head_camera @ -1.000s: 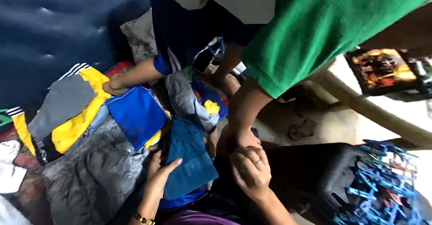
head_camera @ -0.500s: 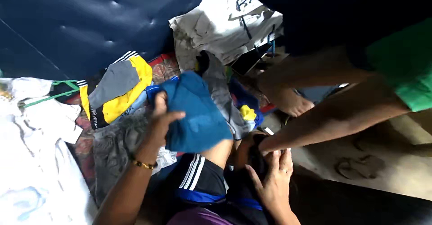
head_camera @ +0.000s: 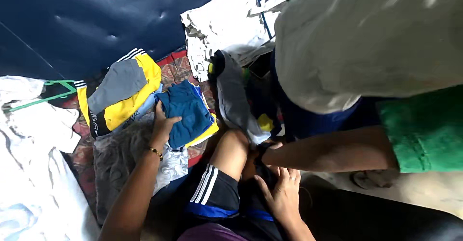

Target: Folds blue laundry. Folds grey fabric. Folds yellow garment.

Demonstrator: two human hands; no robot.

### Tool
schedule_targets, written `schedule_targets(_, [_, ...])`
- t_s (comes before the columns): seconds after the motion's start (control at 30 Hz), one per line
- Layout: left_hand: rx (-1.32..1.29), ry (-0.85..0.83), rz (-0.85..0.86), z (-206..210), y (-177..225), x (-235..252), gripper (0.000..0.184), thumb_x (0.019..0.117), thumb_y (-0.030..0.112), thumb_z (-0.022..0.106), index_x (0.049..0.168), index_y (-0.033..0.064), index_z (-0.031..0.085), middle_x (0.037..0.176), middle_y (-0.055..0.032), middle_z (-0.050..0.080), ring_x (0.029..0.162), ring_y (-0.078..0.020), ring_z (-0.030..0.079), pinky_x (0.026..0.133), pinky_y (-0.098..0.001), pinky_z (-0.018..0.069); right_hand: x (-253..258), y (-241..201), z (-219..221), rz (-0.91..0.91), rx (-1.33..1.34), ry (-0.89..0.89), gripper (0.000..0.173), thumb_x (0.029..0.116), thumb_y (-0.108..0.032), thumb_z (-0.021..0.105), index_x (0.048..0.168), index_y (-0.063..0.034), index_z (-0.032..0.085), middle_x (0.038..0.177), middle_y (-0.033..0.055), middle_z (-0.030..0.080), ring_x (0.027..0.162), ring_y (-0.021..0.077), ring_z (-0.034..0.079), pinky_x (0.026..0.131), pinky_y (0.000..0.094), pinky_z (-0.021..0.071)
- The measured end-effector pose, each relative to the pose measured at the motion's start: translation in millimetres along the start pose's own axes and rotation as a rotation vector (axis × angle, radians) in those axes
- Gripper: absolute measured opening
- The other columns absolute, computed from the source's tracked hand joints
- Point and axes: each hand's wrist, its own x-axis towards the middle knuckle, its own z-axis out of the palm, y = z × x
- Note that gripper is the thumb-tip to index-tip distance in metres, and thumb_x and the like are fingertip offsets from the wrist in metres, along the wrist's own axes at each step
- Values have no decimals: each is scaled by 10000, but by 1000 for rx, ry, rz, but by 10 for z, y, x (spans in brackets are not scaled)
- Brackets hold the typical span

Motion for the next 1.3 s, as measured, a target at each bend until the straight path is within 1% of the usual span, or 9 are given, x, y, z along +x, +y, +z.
schedule_targets(0.13, [597,234,357,121,277,-124,1034,776,296,885,1586,52,291,1582,-330,262,1422,-522,333,1098,-667,350,8,-25,3,0,-25,9,720,925,-604,526,1209,45,652,1284,386,577,1250,590,509,1062,656,395])
schedule_targets(0.23, [845,83,543,305,255,-60,884,866,599,711,1596,236,367,1691,-252,63,1531,-538,0,1122,-808,40,14,-27,0,-5,-24,19,707,930,-591,538,1215,49,637,1253,358,602,1231,563,533,1069,646,392])
schedule_targets(0.47, [1204,-418,213,613,381,110,818,892,721,583,1585,334,384,1717,-157,-45,1535,-480,-162,1093,-809,-80,-46,9,-72,72,22,99,939,892,-629,581,1365,171,448,1357,400,514,1318,524,486,1125,588,379])
schedule_targets(0.57, [860,-165,398,828,677,72,615,861,414,804,1312,26,653,1601,-326,274,1523,-519,118,1180,-727,94,-45,10,-73,97,-20,124,1061,855,-618,603,1450,217,332,1461,465,371,1386,567,398,1162,569,340])
schedule_targets(0.63, [585,-99,409,1094,741,152,548,946,339,721,1301,-63,608,1483,-306,443,1397,-461,413,1125,-603,371,-67,17,-64,73,-73,113,1026,885,-633,562,1505,150,329,1519,511,194,1438,624,255,1191,595,262])
schedule_targets(0.7, [412,-146,234,1350,790,322,643,963,366,705,1385,-85,527,1389,-315,531,1298,-452,522,1080,-593,422,-68,31,-53,59,-117,104,925,896,-651,534,1504,42,444,1510,540,134,1425,686,180,1182,666,215])
schedule_targets(0.9, [496,-98,92,1667,968,577,332,976,213,660,1149,-70,650,1154,-292,658,1127,-443,627,954,-626,475,-85,26,-105,42,-130,113,783,919,-670,511,1404,-61,597,1513,504,223,1458,630,190,1204,644,156])
schedule_targets(1.07, [75,-416,218,1724,1310,414,384,1098,205,410,1277,-108,542,1321,-281,551,1254,-337,518,1066,-516,393,141,-66,-236,8,-55,92,840,960,-746,364,1379,-63,617,1522,381,386,1452,565,303,1166,696,208])
schedule_targets(1.3, [-483,-910,609,1080,2333,-349,272,1066,200,280,1037,188,550,973,78,632,963,-42,631,896,-298,547,1314,-307,-669,244,632,55,696,1008,-373,544,1496,101,394,1520,271,439,1404,236,455,1150,366,390])
